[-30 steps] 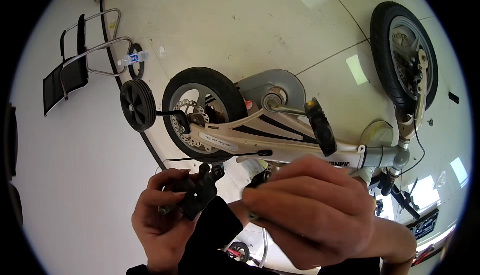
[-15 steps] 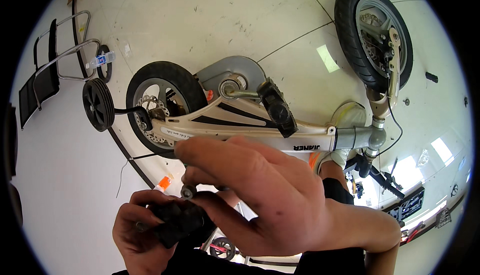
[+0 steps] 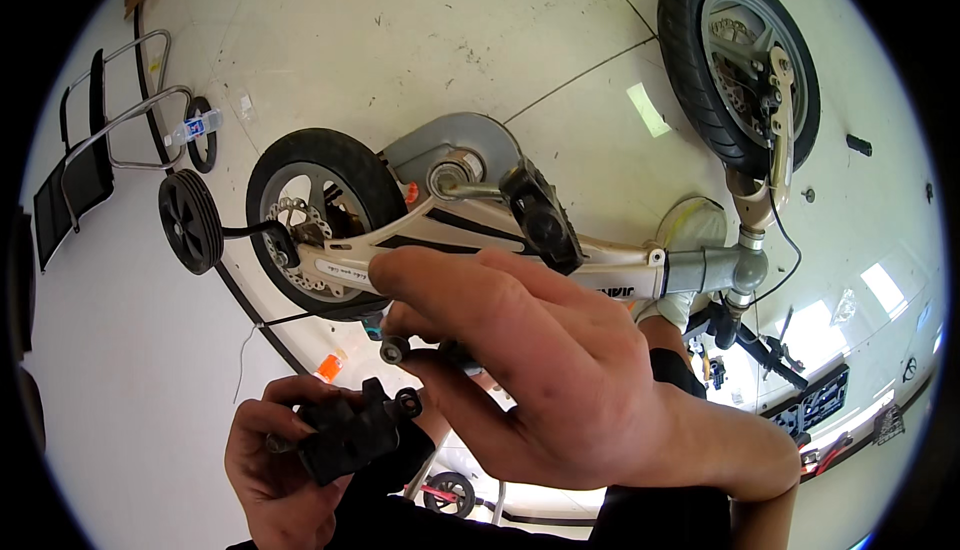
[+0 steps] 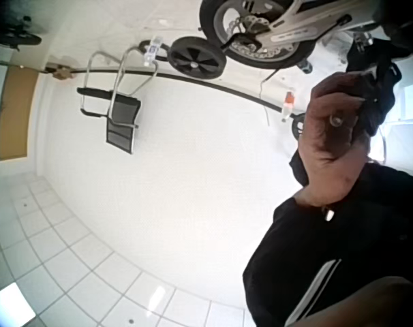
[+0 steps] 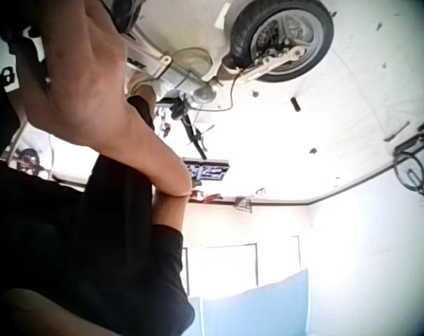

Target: The person assembles a bicycle by attaching the handlebars, tightening bolts, and adjusting components. They use a cordless drill and various hand tools to secure parts and ensure proper alignment.

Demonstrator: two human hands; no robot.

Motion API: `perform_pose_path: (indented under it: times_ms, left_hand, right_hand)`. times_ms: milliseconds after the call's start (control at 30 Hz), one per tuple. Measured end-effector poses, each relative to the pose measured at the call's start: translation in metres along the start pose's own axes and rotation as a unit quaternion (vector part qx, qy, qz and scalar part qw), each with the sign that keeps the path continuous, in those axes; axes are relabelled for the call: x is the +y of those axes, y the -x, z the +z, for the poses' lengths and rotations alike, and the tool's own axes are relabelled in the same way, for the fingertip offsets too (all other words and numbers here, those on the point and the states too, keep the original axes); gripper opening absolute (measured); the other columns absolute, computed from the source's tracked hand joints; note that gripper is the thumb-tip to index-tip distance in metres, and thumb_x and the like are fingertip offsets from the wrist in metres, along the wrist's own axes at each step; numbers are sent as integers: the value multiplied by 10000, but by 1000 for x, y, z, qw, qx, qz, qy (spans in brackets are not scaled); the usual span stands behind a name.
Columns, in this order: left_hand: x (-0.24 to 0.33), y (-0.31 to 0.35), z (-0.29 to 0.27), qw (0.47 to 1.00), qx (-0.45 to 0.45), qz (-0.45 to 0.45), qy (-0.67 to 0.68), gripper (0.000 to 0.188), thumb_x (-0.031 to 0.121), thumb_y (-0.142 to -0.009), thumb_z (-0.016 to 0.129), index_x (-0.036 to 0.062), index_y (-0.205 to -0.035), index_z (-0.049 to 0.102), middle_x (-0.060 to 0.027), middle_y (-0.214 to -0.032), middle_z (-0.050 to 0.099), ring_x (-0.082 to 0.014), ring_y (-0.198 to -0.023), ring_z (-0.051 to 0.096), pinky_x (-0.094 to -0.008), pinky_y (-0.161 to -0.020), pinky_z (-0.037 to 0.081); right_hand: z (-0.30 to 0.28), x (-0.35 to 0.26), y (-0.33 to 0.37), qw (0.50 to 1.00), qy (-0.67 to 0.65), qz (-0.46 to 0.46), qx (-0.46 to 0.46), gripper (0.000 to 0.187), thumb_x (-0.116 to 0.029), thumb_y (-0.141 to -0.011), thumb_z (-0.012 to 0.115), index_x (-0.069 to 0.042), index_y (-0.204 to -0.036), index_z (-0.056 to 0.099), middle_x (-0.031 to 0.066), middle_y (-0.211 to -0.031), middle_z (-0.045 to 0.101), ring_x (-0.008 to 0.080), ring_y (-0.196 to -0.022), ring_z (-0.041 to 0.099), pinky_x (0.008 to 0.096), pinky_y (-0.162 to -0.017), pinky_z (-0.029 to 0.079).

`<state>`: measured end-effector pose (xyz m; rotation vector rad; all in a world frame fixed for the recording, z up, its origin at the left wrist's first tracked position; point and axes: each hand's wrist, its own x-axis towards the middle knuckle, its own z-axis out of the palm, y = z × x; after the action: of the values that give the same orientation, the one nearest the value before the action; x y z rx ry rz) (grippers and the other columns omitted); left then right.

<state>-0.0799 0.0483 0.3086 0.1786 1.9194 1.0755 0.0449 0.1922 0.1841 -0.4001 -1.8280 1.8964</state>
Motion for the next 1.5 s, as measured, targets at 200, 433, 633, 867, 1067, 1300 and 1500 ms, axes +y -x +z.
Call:
perform_pose_path:
  times_ms: [200,433,633,867,1067,1300,1500]
  left_hand:
    - [4,-4,6,996,66,-53,2,346,-180,-576,590,11,-850,502,-197,-1095,535,-364,-1042,608,-478,-916,515]
    - [-1,0,-6,998,-28,-26,-48,385,-102,-654,570,6,-1018,509,-177,-1138,537,-276,-1050,573,-385,-916,481]
    - [13,-1,1,970,-82,-216,-69,707,-104,-628,541,27,-1298,354,-124,-1216,486,-209,-1135,502,-323,-954,420]
    - [2,12,-9,958,-106,-262,-49,812,-87,-601,566,26,-1363,309,-105,-1241,471,-226,-1175,482,-342,-996,385]
    - [0,20,-11,958,-77,-273,-49,829,-96,-591,574,20,-1368,308,-102,-1249,470,-227,-1180,478,-336,-1001,380]
    - [18,1,10,947,-57,-304,87,418,-89,-725,561,-12,-1136,558,-152,-1206,491,-205,-1136,532,-335,-1010,386]
    - [11,11,-4,958,-141,-250,24,761,-44,-604,598,22,-1330,381,-123,-1115,564,-240,-1056,565,-339,-944,433]
  right_hand:
    - [2,0,-6,997,56,-43,6,548,86,-720,696,79,-1193,419,188,-915,691,228,-825,692,292,-680,528]
    - [18,-2,-9,987,87,-128,45,409,38,-686,742,60,-1039,537,145,-840,698,228,-727,680,283,-574,530]
    - [36,-15,-7,989,-8,-147,-9,277,-55,-753,676,81,-986,615,166,-818,668,249,-727,668,304,-581,556]
    - [35,-11,-1,989,-92,-88,-73,318,5,-764,621,156,-1043,589,201,-873,630,260,-729,652,315,-607,545]
    - [38,-10,2,988,-109,-86,-62,295,31,-779,609,164,-1041,585,210,-860,632,257,-699,645,312,-598,538]
    - [42,-11,5,991,-113,-54,-44,297,70,-727,644,132,-1015,606,208,-897,655,246,-682,646,302,-573,526]
    - [23,-4,6,994,-98,-34,-41,356,56,-675,698,87,-1021,621,182,-883,671,249,-700,659,306,-579,527]
